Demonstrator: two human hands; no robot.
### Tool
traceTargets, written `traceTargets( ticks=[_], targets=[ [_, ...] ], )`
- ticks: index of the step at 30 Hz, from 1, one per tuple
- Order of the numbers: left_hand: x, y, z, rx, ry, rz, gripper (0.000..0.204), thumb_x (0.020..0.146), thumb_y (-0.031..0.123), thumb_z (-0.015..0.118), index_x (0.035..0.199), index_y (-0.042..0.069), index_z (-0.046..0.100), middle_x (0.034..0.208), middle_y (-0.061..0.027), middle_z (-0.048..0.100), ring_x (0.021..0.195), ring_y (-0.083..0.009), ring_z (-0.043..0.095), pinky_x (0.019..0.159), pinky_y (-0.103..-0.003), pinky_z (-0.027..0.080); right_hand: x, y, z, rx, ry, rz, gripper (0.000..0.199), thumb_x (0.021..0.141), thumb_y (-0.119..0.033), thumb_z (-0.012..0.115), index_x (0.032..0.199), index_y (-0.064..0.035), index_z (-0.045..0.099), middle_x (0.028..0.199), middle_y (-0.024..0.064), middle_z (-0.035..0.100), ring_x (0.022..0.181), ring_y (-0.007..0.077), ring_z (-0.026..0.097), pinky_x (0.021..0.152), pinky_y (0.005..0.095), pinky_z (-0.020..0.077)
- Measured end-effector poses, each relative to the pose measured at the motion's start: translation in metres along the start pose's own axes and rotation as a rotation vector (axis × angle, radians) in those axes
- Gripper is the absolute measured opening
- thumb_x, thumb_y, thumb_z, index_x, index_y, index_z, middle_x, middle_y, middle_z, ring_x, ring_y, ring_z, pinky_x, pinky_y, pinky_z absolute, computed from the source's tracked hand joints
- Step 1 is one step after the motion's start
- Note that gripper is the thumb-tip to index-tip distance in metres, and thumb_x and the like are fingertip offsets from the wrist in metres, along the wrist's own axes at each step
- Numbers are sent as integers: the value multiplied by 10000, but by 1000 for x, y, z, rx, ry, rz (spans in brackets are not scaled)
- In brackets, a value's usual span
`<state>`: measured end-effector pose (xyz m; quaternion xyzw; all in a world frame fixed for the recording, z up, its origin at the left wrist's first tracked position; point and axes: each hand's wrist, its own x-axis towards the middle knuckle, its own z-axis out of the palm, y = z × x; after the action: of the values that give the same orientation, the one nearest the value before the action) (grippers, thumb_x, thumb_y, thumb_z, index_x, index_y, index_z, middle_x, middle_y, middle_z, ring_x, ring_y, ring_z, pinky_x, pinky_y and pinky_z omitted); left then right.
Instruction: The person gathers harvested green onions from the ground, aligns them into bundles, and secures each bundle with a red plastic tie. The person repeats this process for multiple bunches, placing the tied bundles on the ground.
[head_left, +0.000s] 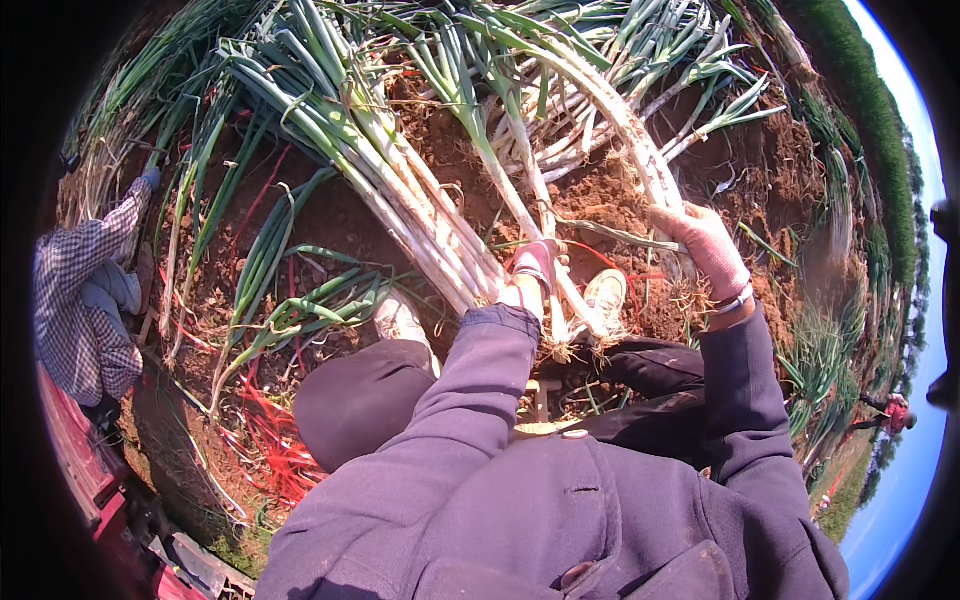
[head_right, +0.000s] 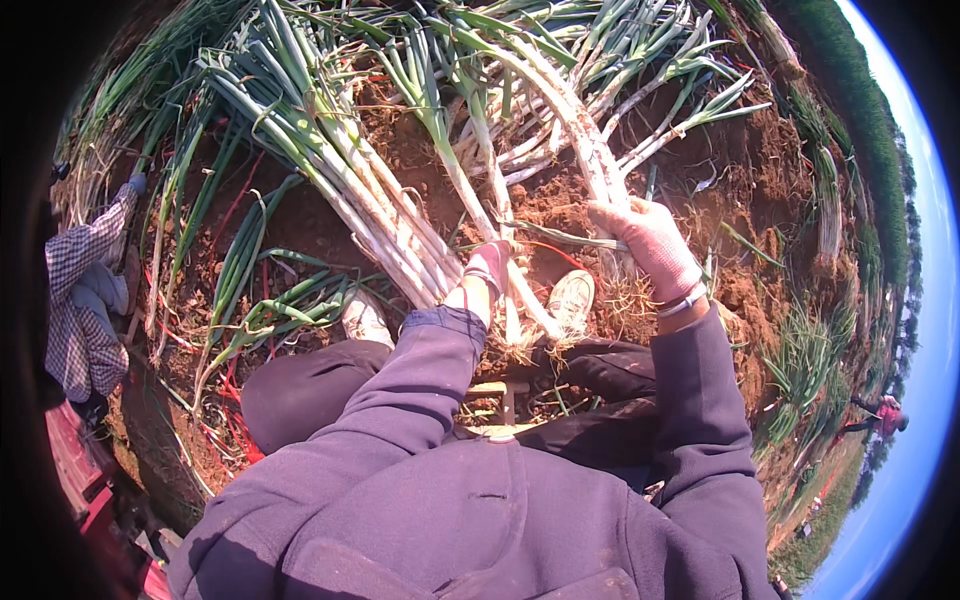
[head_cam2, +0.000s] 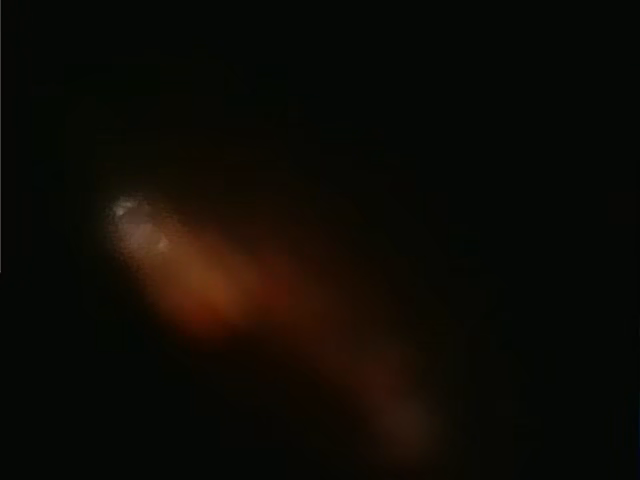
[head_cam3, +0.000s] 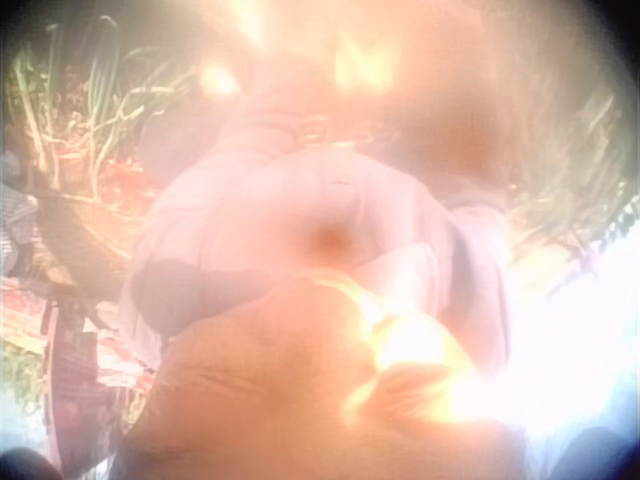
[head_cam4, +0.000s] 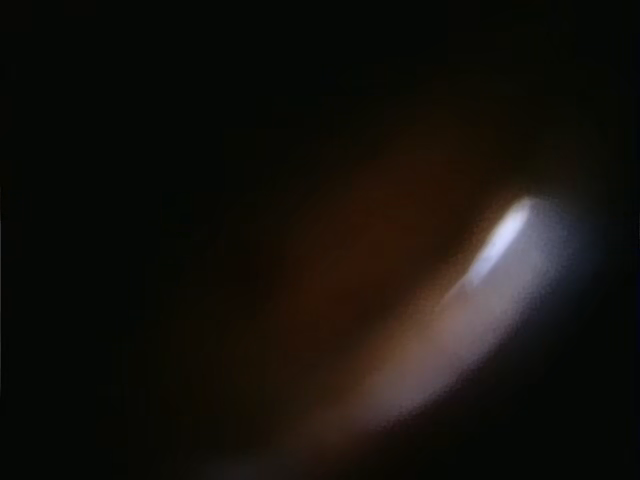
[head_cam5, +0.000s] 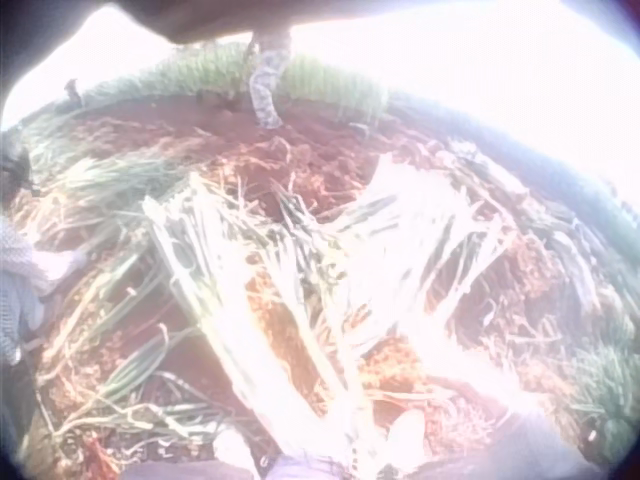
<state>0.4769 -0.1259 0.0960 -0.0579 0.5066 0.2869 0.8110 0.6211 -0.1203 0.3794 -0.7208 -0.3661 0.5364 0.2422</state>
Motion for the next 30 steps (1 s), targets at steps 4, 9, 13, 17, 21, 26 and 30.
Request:
traceTargets(
  ticks=[4,9,13,17,21,26,30],
  targets=[
    [-20,28,22,-342,-525,-155,178,891,52,683,1058,-7,672,956,-141,720,771,-285,690,716,-456,612,10,62,-6,-179,119,9,276,904,-199,785,1078,7,728,923,2,713,798,88,627,729,265,500],
    [-53,46,30,-392,-912,-141,311,919,131,688,1190,-21,686,967,-145,735,830,-298,721,799,-427,610,17,158,9,238,-168,211,270,936,-150,746,1153,9,727,1045,32,741,959,125,667,860,293,530],
    [-28,12,5,-94,-502,95,293,926,220,700,1145,26,707,878,-121,729,685,-240,696,633,-381,597,2,147,50,747,-240,261,216,954,-112,710,1134,8,701,1020,117,743,812,193,733,694,307,606],
    [-36,14,8,-84,-511,67,222,905,200,727,1048,32,714,864,-93,717,709,-234,690,641,-402,590,-5,165,64,962,-294,367,305,951,-137,706,1206,19,645,981,123,748,747,219,738,651,321,621],
    [19,30,-30,456,-201,188,195,892,133,720,1003,-27,706,827,-88,685,709,-255,662,668,-397,582,15,154,74,664,-254,153,275,908,-88,728,1153,30,681,1004,103,750,779,189,730,698,317,601],
    [-79,114,26,117,-599,154,281,917,118,716,1170,4,666,885,-68,693,678,-157,615,562,-296,518,6,132,20,273,86,59,316,852,-12,729,1156,55,677,1063,103,742,862,176,722,792,317,577],
    [-58,89,-11,116,-482,238,405,948,205,740,1292,25,626,1015,-92,731,723,-163,651,582,-308,541,15,154,23,337,-177,184,320,852,-1,720,1162,54,662,1037,87,733,888,170,709,797,315,572]
  ],
)
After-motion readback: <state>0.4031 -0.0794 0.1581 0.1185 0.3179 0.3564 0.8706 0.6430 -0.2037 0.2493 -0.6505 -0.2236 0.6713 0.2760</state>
